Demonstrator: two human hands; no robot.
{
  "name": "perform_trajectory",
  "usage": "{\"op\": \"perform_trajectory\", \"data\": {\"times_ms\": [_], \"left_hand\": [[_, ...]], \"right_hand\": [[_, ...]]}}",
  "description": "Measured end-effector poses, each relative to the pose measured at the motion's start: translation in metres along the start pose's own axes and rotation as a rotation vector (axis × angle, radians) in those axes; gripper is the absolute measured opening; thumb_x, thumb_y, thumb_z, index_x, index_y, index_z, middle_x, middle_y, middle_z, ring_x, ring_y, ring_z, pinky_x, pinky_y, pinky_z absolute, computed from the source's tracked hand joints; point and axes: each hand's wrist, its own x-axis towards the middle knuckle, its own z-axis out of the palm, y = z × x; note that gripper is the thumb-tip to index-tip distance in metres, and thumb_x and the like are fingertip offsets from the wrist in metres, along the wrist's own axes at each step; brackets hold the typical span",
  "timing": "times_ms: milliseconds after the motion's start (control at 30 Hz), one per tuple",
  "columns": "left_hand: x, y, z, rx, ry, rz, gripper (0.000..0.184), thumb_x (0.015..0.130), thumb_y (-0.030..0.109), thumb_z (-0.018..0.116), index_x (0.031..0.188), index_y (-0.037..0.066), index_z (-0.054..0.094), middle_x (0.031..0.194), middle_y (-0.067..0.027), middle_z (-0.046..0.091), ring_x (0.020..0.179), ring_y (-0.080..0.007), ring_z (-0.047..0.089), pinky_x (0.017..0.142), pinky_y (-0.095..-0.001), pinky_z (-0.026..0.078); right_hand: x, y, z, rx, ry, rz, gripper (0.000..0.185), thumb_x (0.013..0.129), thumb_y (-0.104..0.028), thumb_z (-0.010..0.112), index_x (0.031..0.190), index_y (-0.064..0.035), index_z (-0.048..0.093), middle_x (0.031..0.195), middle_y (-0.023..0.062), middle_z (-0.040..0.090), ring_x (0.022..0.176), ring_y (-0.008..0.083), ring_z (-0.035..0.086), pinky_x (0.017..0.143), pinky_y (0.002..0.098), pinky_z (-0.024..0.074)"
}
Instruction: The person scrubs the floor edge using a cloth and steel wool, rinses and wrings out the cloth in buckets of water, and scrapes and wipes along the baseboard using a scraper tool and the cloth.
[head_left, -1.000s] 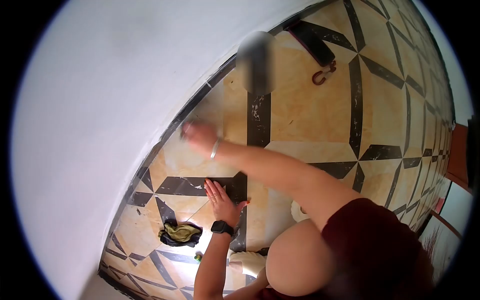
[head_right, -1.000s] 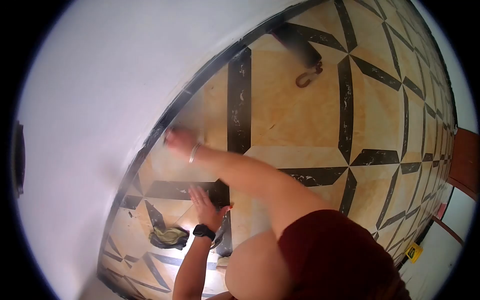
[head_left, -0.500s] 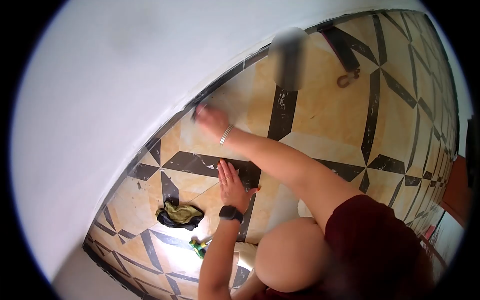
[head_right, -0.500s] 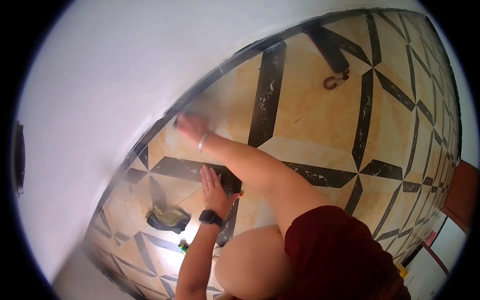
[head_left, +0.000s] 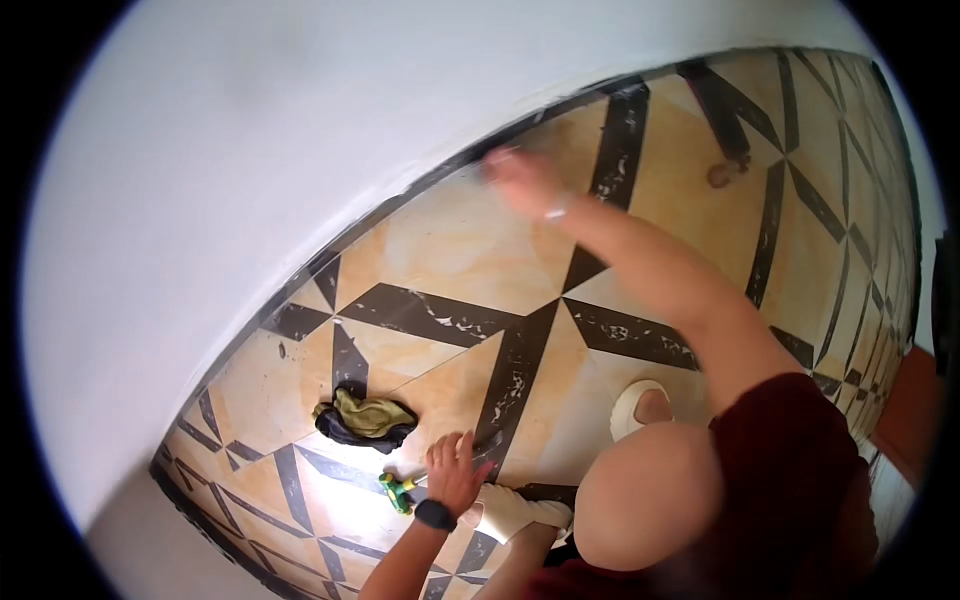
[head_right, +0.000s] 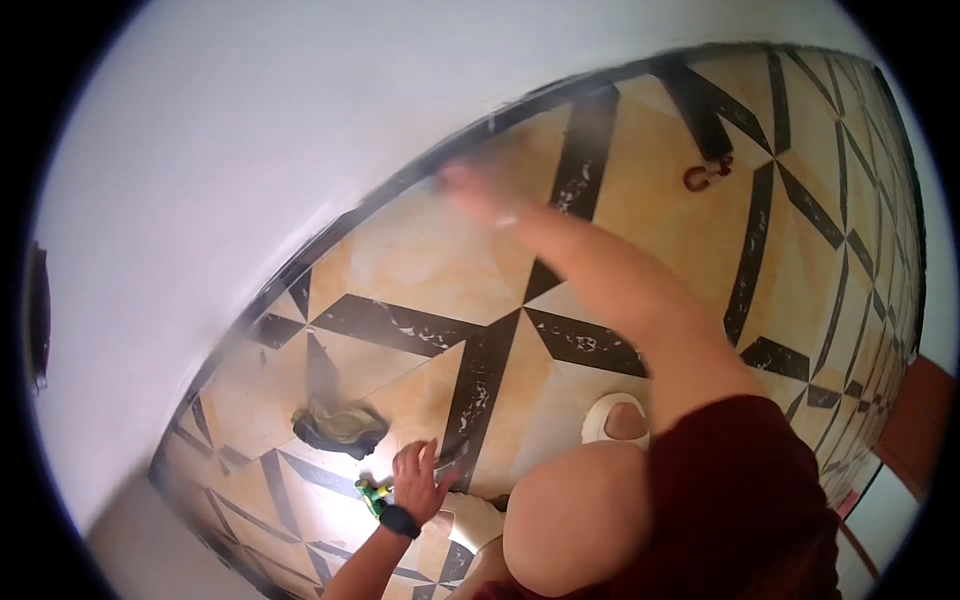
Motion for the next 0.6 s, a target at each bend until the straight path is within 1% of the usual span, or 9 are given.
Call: {"op": "perform_trajectory", "data": {"times_ms": [67,167,200,300,367,400,433,500,600], "left_hand": [[-0.026,-0.009,0.009,0.064,0.025,-0.122,0.063,0.075,0.039,0.064,0.121,0.001,0.044,0.116,-0.0165,0.045,0.107,-0.0340,0.043,0.092,-0.0484,0.032],[-0.035,-0.009,0.025,0.117,-0.021,-0.196,0.062,0.074,0.036,0.065,0.120,0.000,0.044,0.115,-0.0149,0.047,0.107,-0.0322,0.044,0.093,-0.0467,0.032],[-0.031,-0.009,0.036,0.120,-0.047,-0.183,0.060,0.075,0.035,0.065,0.120,0.001,0.044,0.115,-0.0148,0.048,0.107,-0.0317,0.044,0.093,-0.0462,0.033],[-0.015,-0.009,0.048,0.225,-0.033,-0.118,0.037,0.079,0.020,0.056,0.110,0.002,0.049,0.105,-0.0117,0.052,0.100,-0.0292,0.049,0.090,-0.0422,0.036],[-0.021,-0.011,0.043,0.230,-0.120,-0.171,0.028,0.079,0.014,0.052,0.104,0.003,0.052,0.100,-0.0100,0.054,0.096,-0.0281,0.051,0.088,-0.0408,0.038],[-0.029,-0.013,0.040,0.247,-0.082,-0.151,0.026,0.078,0.013,0.051,0.102,0.004,0.052,0.098,-0.0095,0.054,0.094,-0.0276,0.051,0.086,-0.0401,0.039],[-0.029,-0.017,0.041,0.262,-0.023,-0.140,0.024,0.077,0.011,0.051,0.100,0.004,0.053,0.096,-0.0091,0.054,0.092,-0.0270,0.052,0.084,-0.0394,0.041],[-0.034,-0.021,0.044,0.279,0.003,-0.137,0.022,0.076,0.010,0.050,0.097,0.006,0.053,0.093,-0.0089,0.054,0.090,-0.0264,0.053,0.079,-0.0382,0.043],[-0.047,-0.026,0.030,0.224,-0.081,-0.095,0.018,0.077,0.009,0.050,0.095,0.007,0.053,0.092,-0.0104,0.053,0.087,-0.0271,0.054,0.070,-0.0366,0.048]], "right_hand": [[-0.015,0.014,-0.026,-0.478,0.386,-0.305,0.013,0.077,-0.013,0.054,0.085,-0.0033,0.057,0.092,0.0168,0.057,0.078,0.0274,0.059,0.064,0.0383,0.0504],[-0.002,-0.047,0.029,-0.076,0.153,0.056,0.017,0.073,-0.013,0.055,0.086,-0.0027,0.057,0.095,0.0146,0.056,0.078,0.0252,0.059,0.062,0.0384,0.0497],[-0.002,-0.078,0.058,-0.412,0.152,-0.215,0.015,0.073,-0.012,0.055,0.086,-0.0040,0.058,0.091,0.0136,0.057,0.077,0.0245,0.059,0.061,0.0374,0.0495],[0.016,-0.148,0.107,-0.394,0.101,-0.641,0.012,0.076,-0.018,0.052,0.078,-0.0096,0.060,0.081,0.0111,0.057,0.076,0.0253,0.059,0.063,0.0373,0.0486],[0.010,-0.121,0.084,-0.139,-0.002,-0.402,0.015,0.080,-0.020,0.049,0.078,-0.0096,0.060,0.079,0.0117,0.058,0.076,0.0262,0.059,0.065,0.0389,0.0482],[0.002,-0.120,0.023,0.161,-0.271,0.072,0.019,0.085,-0.021,0.045,0.081,-0.0082,0.059,0.081,0.0110,0.060,0.076,0.0264,0.059,0.066,0.0402,0.0481],[-0.011,-0.073,0.027,0.045,0.122,-0.121,0.017,0.085,-0.019,0.047,0.082,-0.0075,0.058,0.078,0.0114,0.061,0.075,0.0251,0.060,0.065,0.0397,0.0488],[-0.031,-0.025,-0.012,-0.218,0.309,-0.211,0.014,0.076,-0.010,0.054,0.088,-0.0052,0.058,0.090,0.0121,0.058,0.075,0.0260,0.059,0.063,0.0360,0.0502],[-0.036,-0.059,0.026,-0.104,0.229,-0.111,0.016,0.077,-0.008,0.052,0.091,-0.0015,0.055,0.091,0.0142,0.055,0.080,0.0300,0.057,0.067,0.0394,0.0486]]}}
